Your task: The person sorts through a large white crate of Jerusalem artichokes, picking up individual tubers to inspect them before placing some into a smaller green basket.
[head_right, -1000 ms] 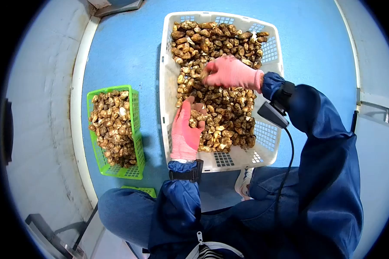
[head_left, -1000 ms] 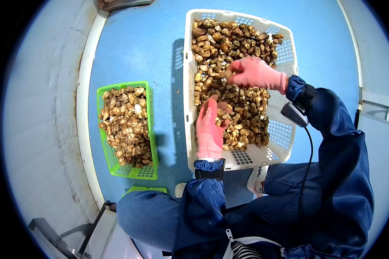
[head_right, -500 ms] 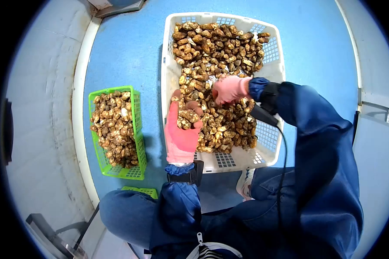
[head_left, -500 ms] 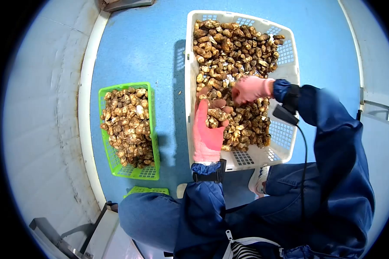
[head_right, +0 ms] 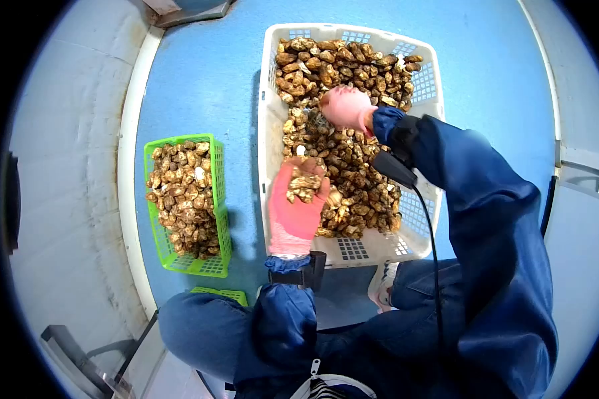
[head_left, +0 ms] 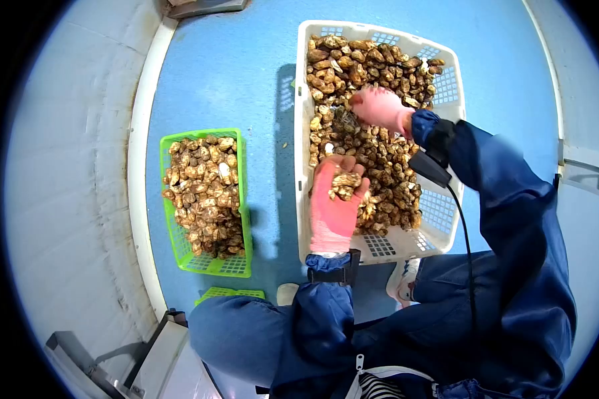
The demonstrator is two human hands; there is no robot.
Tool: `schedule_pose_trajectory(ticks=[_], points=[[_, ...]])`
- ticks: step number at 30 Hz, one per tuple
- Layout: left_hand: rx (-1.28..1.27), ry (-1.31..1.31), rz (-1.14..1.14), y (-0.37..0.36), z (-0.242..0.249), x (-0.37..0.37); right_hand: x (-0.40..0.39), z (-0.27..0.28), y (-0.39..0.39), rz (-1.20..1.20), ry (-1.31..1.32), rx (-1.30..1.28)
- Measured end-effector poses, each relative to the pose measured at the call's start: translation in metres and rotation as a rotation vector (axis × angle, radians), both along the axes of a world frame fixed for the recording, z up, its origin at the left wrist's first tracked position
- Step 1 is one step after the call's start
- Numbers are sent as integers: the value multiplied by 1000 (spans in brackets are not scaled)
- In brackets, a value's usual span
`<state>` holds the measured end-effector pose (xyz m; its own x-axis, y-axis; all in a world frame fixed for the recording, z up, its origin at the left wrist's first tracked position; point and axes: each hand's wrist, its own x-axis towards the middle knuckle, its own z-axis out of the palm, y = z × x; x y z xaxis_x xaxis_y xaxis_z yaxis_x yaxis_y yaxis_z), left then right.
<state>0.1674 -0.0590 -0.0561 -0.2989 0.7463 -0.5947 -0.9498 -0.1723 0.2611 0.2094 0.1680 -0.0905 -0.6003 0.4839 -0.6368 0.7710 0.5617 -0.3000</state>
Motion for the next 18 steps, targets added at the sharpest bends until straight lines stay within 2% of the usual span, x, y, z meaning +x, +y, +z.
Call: schedule_pose_trajectory(ticks=[1, 2, 3, 5, 7, 9, 10, 11, 12, 13, 14, 15, 16, 17, 18], points=[[-26, -29, -20, 2, 5, 1, -4, -11, 8, -185, 37, -37], [-28, -40, -16, 1, 1, 4, -11, -29, 7, -179, -54, 85], [-28, -56, -12, 0, -3, 6, -6, -55, -10, -55, 65, 519], [-44, -54, -19, 1, -5, 7, -12, -47, -14, -30, -35, 398], [-57, -67, -33, -2, -9, 6, -13, -48, -10, -117, -52, 372], [-32, -63, -37, -4, -17, 4, -4, -32, -4, -168, -50, 257], [-80, -34, -52, -4, -19, 4, 3, -34, -1, -203, 39, 174], [-125, -9, -72, -3, -23, 7, -1, 13, -19, -373, 77, -39], [-45, 204, -92, -3, -27, 9, 4, 31, -22, -265, 111, -199], [-45, 197, -88, -3, -30, 13, 8, 44, -25, -158, 145, -363], [-182, 42, 28, 5, -13, 10, 6, 60, -28, -154, 141, -366], [-318, -113, 147, 10, -3, 8, 2, 75, -32, -92, 95, -487], [-167, -174, 70, 5, -12, 4, 0, 83, -35, -36, 47, -610], [-166, -173, 66, 5, -14, 5, -5, 64, -29, -2, 83, -380], [-96, -165, 71, 4, -15, 4, -9, 35, -20, -44, 127, -267]])
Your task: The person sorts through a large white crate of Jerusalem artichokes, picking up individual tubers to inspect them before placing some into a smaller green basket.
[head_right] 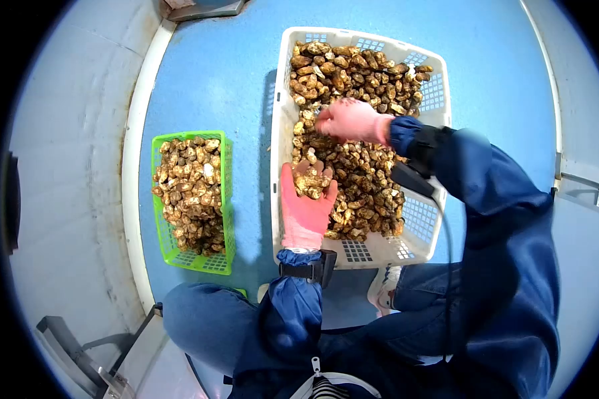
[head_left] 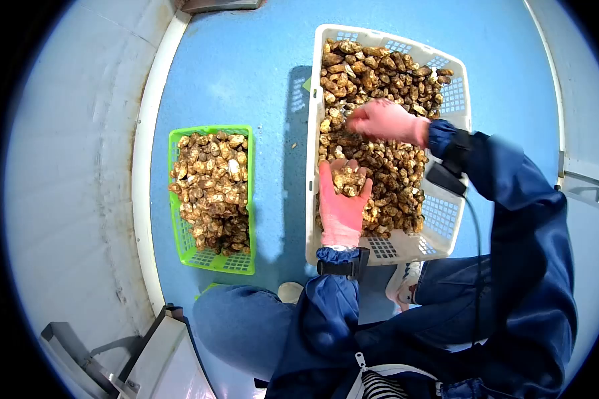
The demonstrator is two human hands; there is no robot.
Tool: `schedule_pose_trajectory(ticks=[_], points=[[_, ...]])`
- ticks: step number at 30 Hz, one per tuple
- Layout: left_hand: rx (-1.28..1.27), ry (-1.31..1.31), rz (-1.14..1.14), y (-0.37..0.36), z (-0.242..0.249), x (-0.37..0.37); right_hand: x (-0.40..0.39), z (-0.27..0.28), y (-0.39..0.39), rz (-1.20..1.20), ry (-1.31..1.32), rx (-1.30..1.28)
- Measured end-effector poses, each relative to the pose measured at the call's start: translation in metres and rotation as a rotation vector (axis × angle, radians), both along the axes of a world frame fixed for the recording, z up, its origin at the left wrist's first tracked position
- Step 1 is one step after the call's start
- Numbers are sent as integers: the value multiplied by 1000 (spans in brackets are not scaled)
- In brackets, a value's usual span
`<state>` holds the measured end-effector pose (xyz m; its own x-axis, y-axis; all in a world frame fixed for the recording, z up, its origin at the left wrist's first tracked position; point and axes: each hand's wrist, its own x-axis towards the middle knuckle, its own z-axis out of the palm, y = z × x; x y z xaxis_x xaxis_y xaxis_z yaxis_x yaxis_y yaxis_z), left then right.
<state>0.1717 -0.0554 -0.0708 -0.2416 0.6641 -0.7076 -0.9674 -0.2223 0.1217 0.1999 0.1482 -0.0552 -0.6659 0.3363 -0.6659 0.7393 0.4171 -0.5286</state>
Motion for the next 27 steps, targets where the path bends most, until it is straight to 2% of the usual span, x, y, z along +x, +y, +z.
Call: schedule_pose_trajectory(ticks=[1, 3, 4, 7, 8, 9, 11, 12, 13, 15, 17, 19, 20, 21, 25, 27], points=[[67, 14, 11, -2, -2, -1, -7, -28, 5, -53, 37, 108], [80, 28, 22, -3, -6, -3, -25, -78, 6, -97, -135, 313], [87, 36, 29, -3, -2, -5, -28, -93, -9, -131, -81, 471], [107, 22, 64, -5, 2, -4, -32, -81, -11, -275, -28, 322], [93, 25, 38, -6, 2, -5, -26, -76, -3, -241, -70, 199], [80, 25, 17, -6, 4, -5, -21, -63, -3, -232, -49, 224], [110, -7, 33, -4, 7, -4, -7, -30, 6, -12, -91, 317], [87, -6, 45, -1, 9, -4, 3, -31, 11, 255, -153, 370], [64, -1, 58, 0, 10, -4, 10, -22, 12, 348, -372, 129], [74, -25, 59, 0, 7, -2, 17, -16, -1, 477, -278, 264], [56, 4, -7, 0, 5, 1, 1, -25, -9, 258, -231, 381], [35, -27, -17, -1, 4, 0, -11, -57, -15, 252, -178, 576], [31, -27, -20, 0, 3, 0, -12, -77, -16, 313, -57, 656], [25, -29, -18, -2, 3, 0, -14, -80, -20, 329, -81, 691], [-9, -10, 10, -1, 12, -3, 8, -72, -7, 435, -98, 606], [31, 10, -14, -1, 12, -3, 10, -58, -3, 301, 19, 502]])
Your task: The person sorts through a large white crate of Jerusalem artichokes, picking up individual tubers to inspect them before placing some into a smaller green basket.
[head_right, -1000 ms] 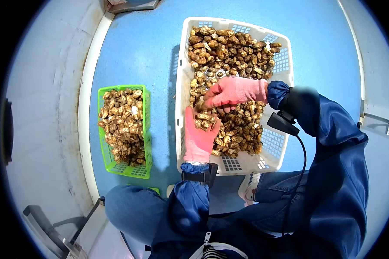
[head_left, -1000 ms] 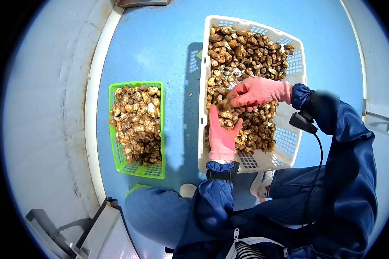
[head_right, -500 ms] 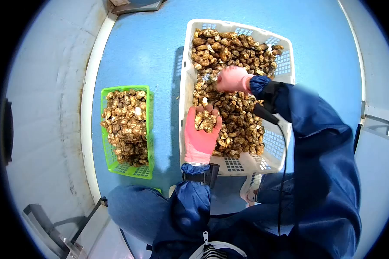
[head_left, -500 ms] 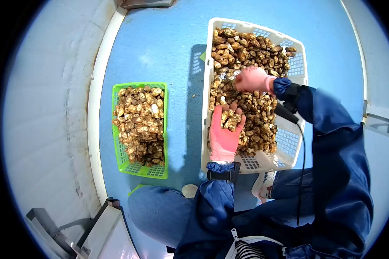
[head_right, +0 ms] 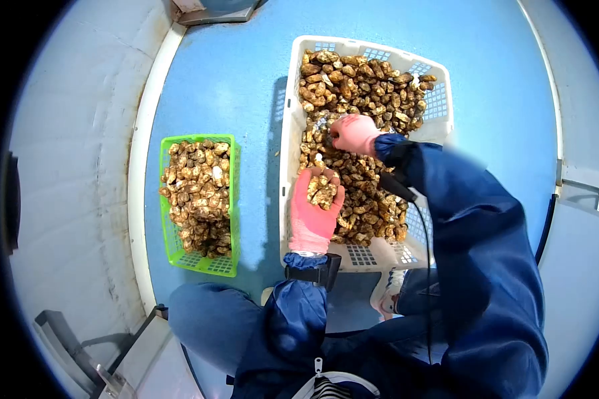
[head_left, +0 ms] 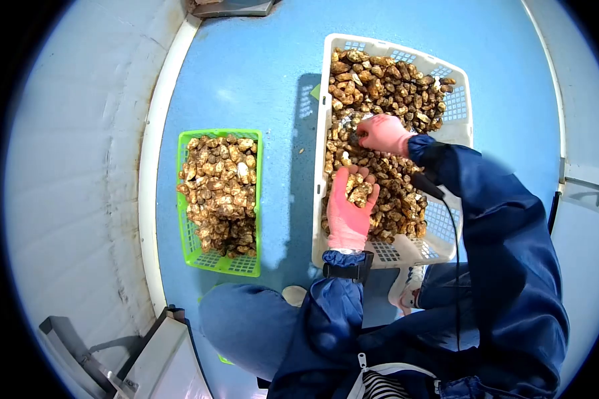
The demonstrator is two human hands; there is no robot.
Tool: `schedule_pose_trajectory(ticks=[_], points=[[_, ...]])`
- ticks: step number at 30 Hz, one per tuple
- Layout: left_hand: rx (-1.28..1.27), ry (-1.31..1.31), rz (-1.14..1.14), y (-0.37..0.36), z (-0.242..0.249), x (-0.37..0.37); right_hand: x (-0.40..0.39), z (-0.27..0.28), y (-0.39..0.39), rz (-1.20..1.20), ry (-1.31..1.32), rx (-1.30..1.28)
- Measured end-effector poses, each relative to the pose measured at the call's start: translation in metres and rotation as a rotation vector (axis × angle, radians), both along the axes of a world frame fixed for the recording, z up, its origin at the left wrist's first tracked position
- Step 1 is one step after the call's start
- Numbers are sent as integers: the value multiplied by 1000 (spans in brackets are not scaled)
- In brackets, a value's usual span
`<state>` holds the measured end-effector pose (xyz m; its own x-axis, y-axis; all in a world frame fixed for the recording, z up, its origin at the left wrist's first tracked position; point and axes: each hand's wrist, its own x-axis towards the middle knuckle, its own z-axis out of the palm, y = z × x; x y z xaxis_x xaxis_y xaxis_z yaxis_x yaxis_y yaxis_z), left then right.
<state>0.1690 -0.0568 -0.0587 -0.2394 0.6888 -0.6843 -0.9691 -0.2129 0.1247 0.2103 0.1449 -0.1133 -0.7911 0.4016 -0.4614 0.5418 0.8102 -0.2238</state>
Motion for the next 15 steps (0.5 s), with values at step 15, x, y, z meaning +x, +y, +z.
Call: schedule_pose_trajectory(ticks=[15], points=[[17, -17, -39, -1, -7, 5, 2, 100, -15, -568, 545, -1700]])
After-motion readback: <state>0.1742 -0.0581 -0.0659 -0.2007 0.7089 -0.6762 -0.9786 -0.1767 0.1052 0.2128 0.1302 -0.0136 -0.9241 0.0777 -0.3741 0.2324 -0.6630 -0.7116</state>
